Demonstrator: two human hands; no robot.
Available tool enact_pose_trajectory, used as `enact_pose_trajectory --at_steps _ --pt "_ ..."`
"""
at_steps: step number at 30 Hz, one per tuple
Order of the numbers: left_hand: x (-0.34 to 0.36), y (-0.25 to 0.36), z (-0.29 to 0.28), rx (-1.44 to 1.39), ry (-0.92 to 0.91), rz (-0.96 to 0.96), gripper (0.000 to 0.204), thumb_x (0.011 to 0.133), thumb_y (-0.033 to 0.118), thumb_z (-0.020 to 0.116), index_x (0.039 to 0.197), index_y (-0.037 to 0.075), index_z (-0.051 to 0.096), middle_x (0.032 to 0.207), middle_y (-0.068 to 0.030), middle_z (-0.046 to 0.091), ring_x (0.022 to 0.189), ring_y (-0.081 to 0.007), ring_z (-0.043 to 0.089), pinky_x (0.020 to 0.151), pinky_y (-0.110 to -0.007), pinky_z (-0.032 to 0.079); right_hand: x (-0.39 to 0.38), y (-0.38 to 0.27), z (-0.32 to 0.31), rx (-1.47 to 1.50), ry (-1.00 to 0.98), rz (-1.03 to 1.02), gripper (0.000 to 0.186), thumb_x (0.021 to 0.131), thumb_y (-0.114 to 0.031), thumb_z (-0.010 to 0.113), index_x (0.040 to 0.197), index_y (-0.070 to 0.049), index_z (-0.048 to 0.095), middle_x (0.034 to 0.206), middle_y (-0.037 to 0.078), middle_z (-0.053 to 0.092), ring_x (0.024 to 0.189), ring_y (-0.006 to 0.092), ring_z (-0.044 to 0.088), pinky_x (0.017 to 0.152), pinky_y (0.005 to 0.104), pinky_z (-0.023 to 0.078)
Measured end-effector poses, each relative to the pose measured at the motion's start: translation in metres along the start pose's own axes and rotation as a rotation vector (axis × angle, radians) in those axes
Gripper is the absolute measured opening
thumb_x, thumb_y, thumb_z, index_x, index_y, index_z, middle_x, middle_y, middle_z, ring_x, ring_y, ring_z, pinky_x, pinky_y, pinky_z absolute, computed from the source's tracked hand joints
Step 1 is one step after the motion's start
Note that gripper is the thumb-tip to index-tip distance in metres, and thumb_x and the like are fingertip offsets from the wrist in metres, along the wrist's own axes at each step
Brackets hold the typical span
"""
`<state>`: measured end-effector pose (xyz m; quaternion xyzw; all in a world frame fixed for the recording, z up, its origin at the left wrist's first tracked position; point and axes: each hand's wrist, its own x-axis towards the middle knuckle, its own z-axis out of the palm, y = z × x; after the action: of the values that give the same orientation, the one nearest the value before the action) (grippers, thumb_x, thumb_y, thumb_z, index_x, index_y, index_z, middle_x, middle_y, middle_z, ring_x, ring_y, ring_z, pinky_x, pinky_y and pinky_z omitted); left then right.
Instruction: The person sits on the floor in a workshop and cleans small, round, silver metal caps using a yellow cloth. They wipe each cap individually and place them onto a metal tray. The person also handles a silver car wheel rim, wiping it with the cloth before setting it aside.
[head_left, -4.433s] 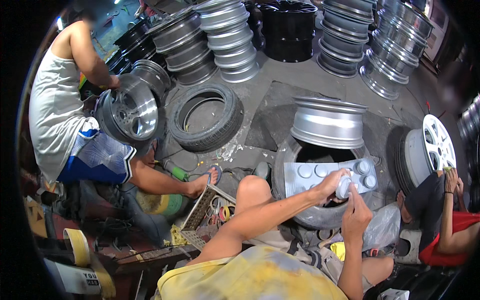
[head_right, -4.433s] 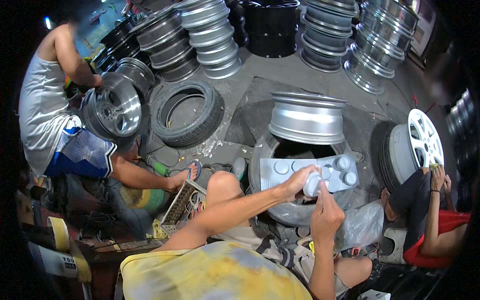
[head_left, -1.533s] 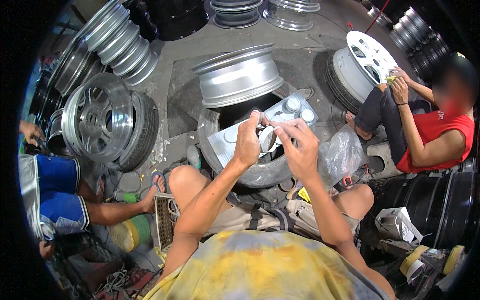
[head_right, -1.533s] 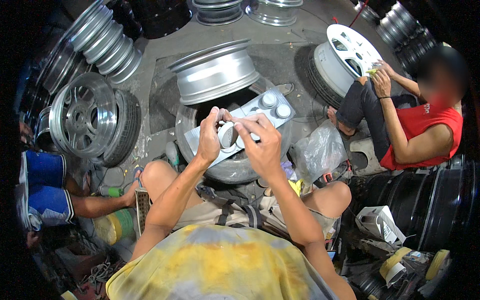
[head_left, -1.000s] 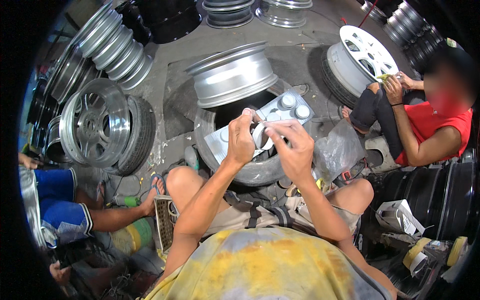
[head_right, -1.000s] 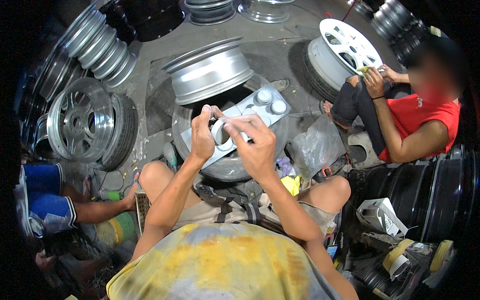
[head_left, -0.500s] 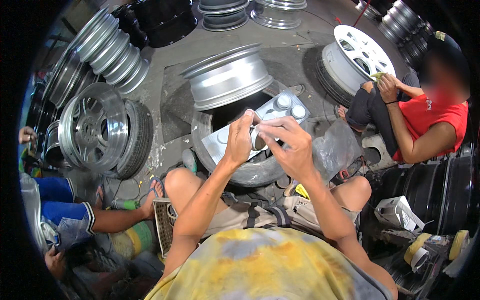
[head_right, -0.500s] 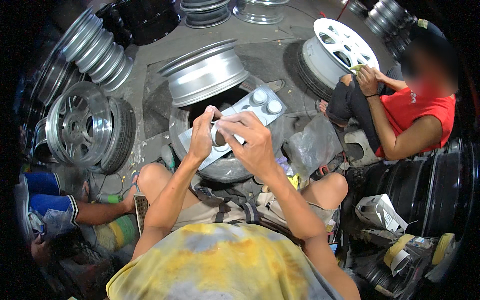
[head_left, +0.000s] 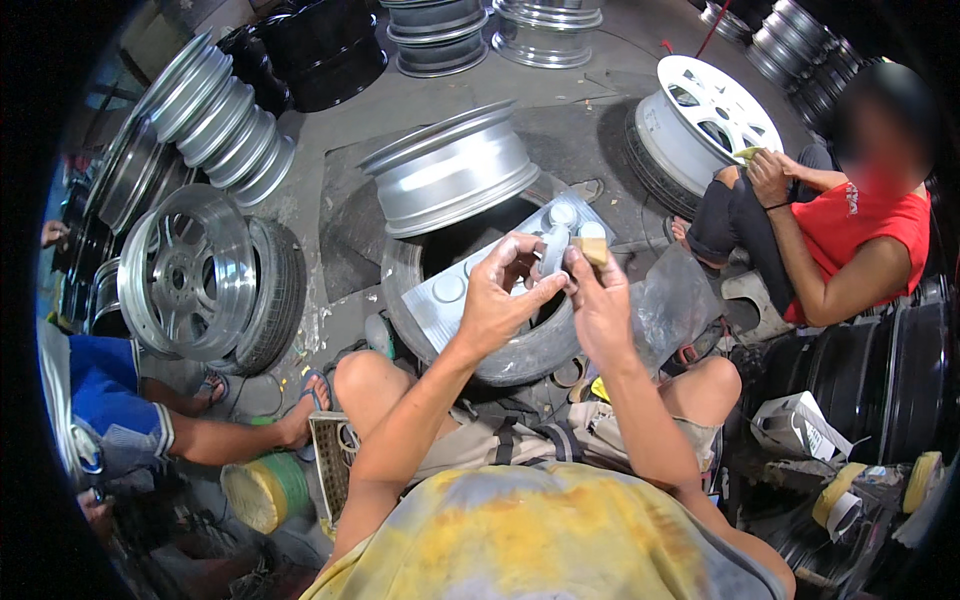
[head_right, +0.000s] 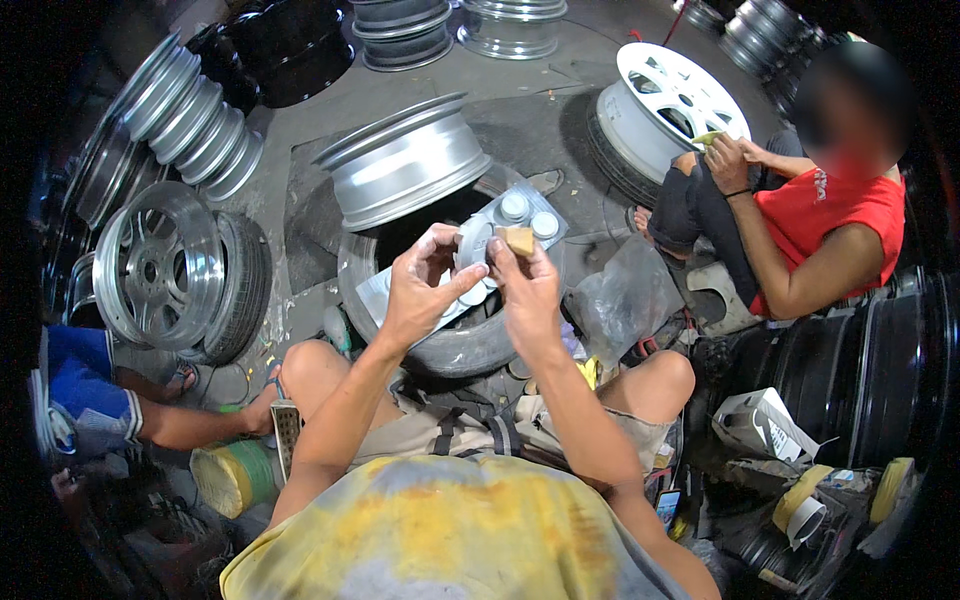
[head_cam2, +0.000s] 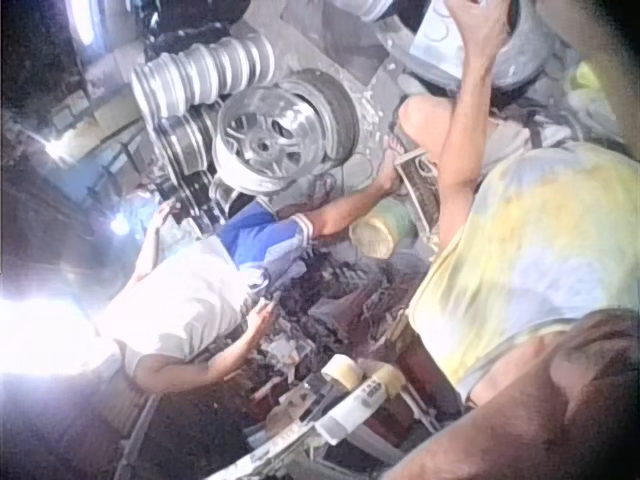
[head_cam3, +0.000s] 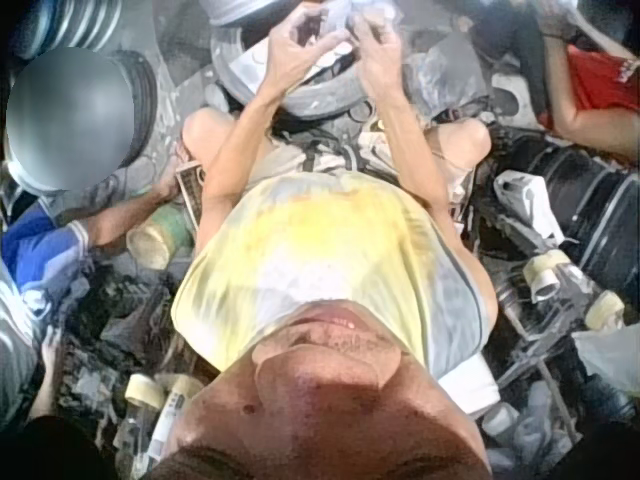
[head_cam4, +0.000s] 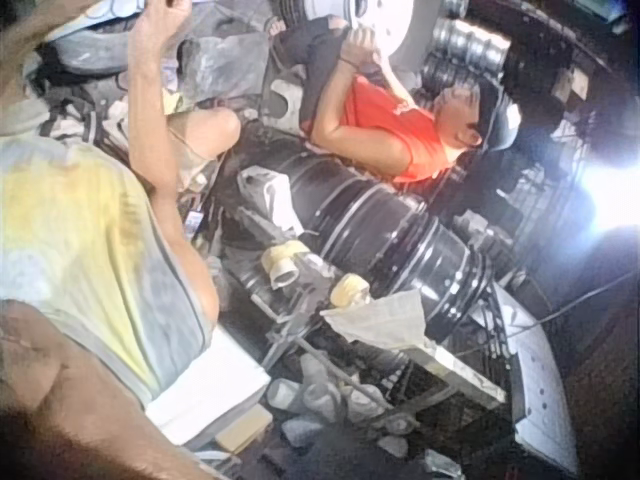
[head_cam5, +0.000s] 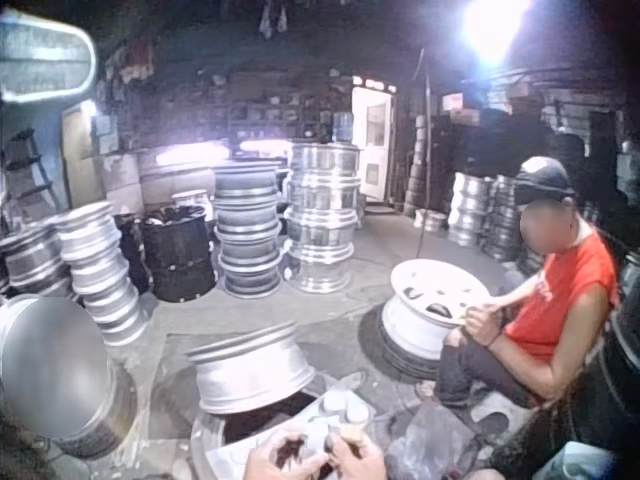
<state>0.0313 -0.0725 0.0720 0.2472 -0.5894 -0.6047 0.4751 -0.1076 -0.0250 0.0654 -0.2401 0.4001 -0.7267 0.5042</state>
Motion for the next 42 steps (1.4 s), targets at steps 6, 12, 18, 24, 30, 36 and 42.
enact_pose_trajectory --at_steps 6,12,18,24,30,36,42 --pt "-0.001 -0.009 0.002 0.213 0.191 0.237 0.012 0.088 -0.001 0.078 0.092 -0.001 0.066 0.091 -0.0003 0.057 0.079 -0.0066 0.055 0.069 -0.023 0.045 0.002 -0.011 -0.003 -0.571 -0.031 -0.258 0.021 0.103 -0.013 0.065 0.112 0.003 0.073 0.097 0.002 0.070 0.087 0.0098 0.062 0.078 0.0270 0.051" --pt "-0.001 -0.006 -0.001 0.345 0.157 0.263 0.018 0.085 0.000 0.080 0.086 -0.002 0.062 0.079 0.0003 0.050 0.068 -0.0069 0.049 0.056 -0.023 0.039 0.004 -0.034 0.015 -0.925 -0.153 -0.772 0.018 0.092 -0.004 0.072 0.108 0.002 0.076 0.098 0.008 0.072 0.089 0.0201 0.068 0.083 0.0317 0.054" --pt "-0.001 -0.011 -0.001 0.399 0.185 0.383 0.016 0.082 -0.005 0.079 0.086 -0.003 0.063 0.077 -0.0018 0.053 0.064 -0.0085 0.050 0.053 -0.023 0.039 0.006 -0.045 0.016 -1.175 -0.291 -0.977 0.022 0.085 0.001 0.074 0.106 0.000 0.077 0.103 0.010 0.075 0.096 0.0245 0.070 0.086 0.0331 0.055" --pt "0.000 -0.010 -0.007 0.457 0.088 0.345 0.018 0.082 -0.004 0.081 0.085 -0.003 0.063 0.077 -0.0023 0.052 0.065 -0.0067 0.050 0.054 -0.021 0.041 0.009 -0.053 0.005 -0.904 -0.283 -0.448 0.029 0.077 0.004 0.073 0.105 -0.003 0.077 0.101 0.012 0.074 0.099 0.0288 0.070 0.089 0.0373 0.055" --pt "-0.004 -0.009 0.000 0.167 0.165 0.235 0.017 0.084 -0.003 0.080 0.088 -0.002 0.063 0.080 -0.0022 0.055 0.065 -0.0073 0.056 0.054 -0.023 0.047 0.008 -0.038 0.005 -0.872 -0.239 -0.615 0.019 0.090 -0.002 0.071 0.108 0.000 0.074 0.105 0.011 0.074 0.098 0.0253 0.071 0.090 0.0370 0.056" --pt "-0.004 -0.009 -0.001 -0.015 0.181 0.184 0.016 0.089 -0.002 0.078 0.088 -0.005 0.062 0.089 -0.0025 0.057 0.066 -0.0065 0.060 0.053 -0.021 0.052 -0.003 -0.010 -0.004 0.106 -0.098 0.282 0.024 0.101 -0.014 0.066 0.112 0.007 0.069 0.108 0.010 0.071 0.096 0.0164 0.069 0.089 0.0338 0.057" --pt "-0.004 -0.001 -0.002 0.114 0.195 0.098 0.015 0.091 0.004 0.078 0.085 -0.004 0.067 0.080 0.0017 0.056 0.062 -0.0038 0.058 0.051 -0.020 0.047 0.002 -0.035 0.014 -1.079 -0.221 -0.920 0.021 0.087 0.002 0.073 0.108 -0.003 0.075 0.104 0.010 0.073 0.094 0.0267 0.071 0.085 0.0366 0.057"
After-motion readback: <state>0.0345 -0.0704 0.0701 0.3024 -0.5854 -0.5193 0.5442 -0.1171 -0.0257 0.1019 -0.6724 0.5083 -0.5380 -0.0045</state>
